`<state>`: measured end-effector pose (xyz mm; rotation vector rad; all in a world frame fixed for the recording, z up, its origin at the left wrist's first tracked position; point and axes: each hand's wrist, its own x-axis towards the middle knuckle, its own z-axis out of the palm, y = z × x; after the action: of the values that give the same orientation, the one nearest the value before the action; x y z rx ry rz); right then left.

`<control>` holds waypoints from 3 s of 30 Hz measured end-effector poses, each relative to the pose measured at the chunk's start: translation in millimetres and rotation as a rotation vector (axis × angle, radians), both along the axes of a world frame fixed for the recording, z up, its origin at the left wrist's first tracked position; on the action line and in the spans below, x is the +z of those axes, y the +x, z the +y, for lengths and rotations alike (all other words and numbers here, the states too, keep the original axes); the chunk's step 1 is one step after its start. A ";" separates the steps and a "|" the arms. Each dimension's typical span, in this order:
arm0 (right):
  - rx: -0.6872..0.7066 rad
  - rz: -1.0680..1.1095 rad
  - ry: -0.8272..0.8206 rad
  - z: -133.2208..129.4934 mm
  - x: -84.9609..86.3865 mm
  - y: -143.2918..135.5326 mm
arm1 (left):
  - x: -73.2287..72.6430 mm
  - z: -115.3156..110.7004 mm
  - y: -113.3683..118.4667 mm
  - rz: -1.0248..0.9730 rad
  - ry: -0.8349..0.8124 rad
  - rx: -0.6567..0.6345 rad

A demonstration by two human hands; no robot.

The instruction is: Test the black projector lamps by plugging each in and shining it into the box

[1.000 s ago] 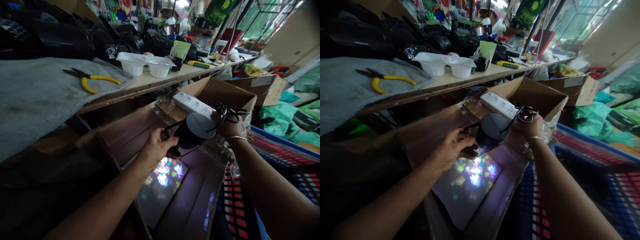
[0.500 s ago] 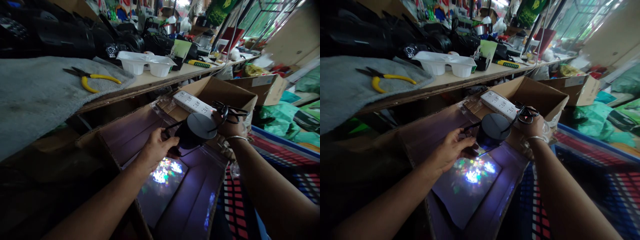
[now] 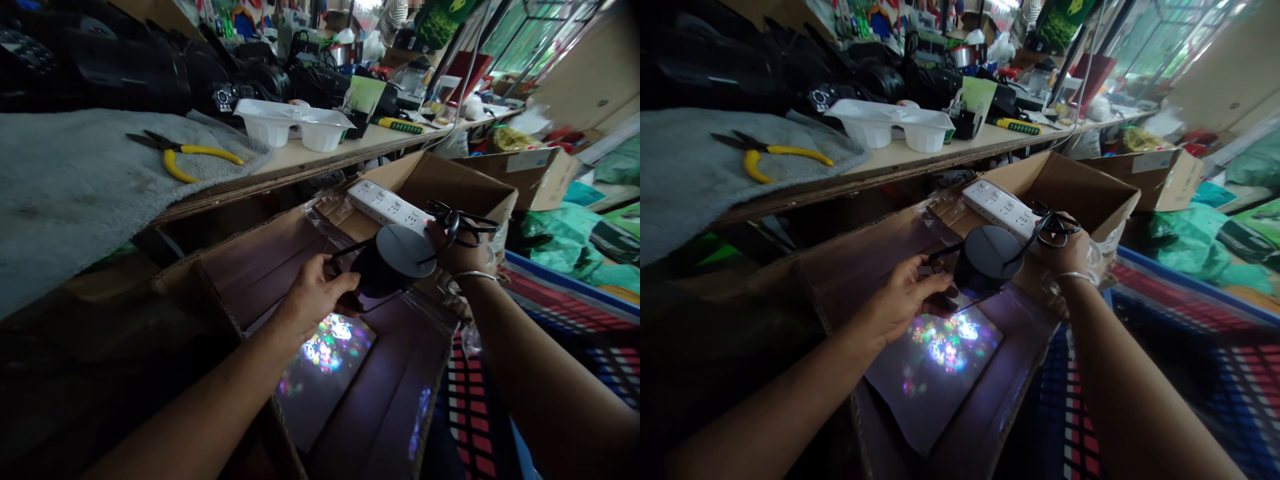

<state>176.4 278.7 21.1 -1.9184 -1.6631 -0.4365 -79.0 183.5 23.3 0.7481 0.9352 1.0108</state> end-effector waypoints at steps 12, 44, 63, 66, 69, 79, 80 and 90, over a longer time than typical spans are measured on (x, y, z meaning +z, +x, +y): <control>-0.008 -0.031 -0.041 -2.3 3.2 -3.3 | 1.0 -0.5 0.6 0.013 -0.003 -0.002; 0.030 0.026 -0.017 -4.6 3.1 -2.3 | -2.1 -0.8 0.9 -0.008 0.017 -0.015; 0.005 0.091 -0.027 -7.5 5.1 -7.2 | -3.2 -0.9 0.5 0.012 0.007 -0.018; 0.022 0.067 -0.018 -4.9 2.0 -2.4 | -3.5 -1.0 1.2 0.013 0.001 -0.014; 0.044 0.031 -0.004 -2.3 -0.9 2.2 | -3.7 -1.2 2.0 0.011 0.005 -0.015; 0.017 0.043 -0.022 -4.2 1.5 -0.2 | -2.5 -0.7 2.0 0.021 0.024 -0.009; 0.013 0.042 -0.028 -4.5 1.6 -0.2 | -2.8 -0.6 1.9 0.024 0.022 -0.015; 0.047 0.046 0.002 -5.2 2.2 -1.0 | -2.0 -1.4 1.9 0.007 -0.008 -0.026</control>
<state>175.4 273.5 23.3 -1.8704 -1.6733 -0.3726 -77.1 182.1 21.2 0.7555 0.9325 0.9814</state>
